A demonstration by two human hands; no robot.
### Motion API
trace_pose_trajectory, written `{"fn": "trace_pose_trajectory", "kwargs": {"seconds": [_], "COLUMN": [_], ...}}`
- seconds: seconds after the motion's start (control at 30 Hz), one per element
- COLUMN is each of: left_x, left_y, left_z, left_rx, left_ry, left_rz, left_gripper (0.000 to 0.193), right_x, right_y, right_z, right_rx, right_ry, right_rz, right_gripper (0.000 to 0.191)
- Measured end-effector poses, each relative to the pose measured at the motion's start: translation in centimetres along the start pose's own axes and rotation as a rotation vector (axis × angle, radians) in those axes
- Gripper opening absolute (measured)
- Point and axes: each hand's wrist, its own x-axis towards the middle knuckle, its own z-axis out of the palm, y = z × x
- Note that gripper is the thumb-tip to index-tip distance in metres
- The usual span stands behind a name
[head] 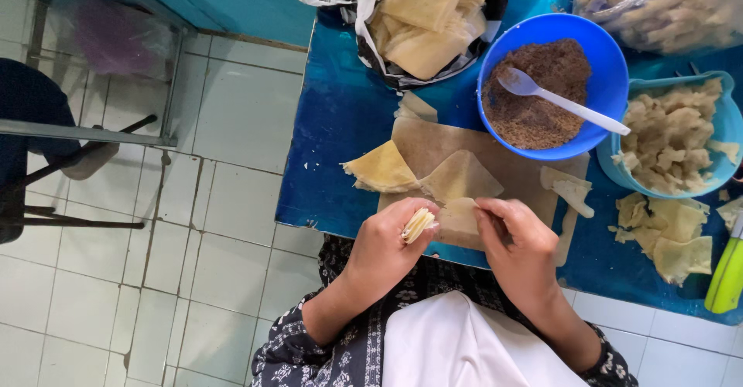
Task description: The person folds thin pastry sheets into triangular parcels on a cutting board, spooning brown filling from a blue bowl onto each sheet with a plastic spoon and folding the wrapper over the filling. Folded parcels accumulate on the board as the person works through a stack of wrappers.
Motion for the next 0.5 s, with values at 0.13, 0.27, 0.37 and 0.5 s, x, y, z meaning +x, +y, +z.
{"fn": "trace_pose_trajectory", "kwargs": {"seconds": [0.13,0.27,0.37,0.5], "left_x": [0.3,1.5,1.9,2.1], "left_y": [0.3,0.2,0.1,0.0], "left_z": [0.1,0.2,0.1,0.2], "left_rx": [0.116,0.230,0.301,0.329], "left_ry": [0.090,0.123,0.096,0.094], "left_rz": [0.095,0.051,0.012,0.030], "left_gripper": [0.022,0.025,0.027,0.030], "right_x": [1.2,2.8,3.0,2.6], "right_y": [-0.3,0.1,0.4,0.5], "right_z": [0.4,1.5,2.0,2.0], "right_rx": [-0.089,-0.289,-0.367,-0.286], "right_ry": [0.019,0.027,0.026,0.011], "right_rz": [-0.045,-0.123,-0.113,0.014], "right_gripper": [0.018,0.021,0.020,0.019]}}
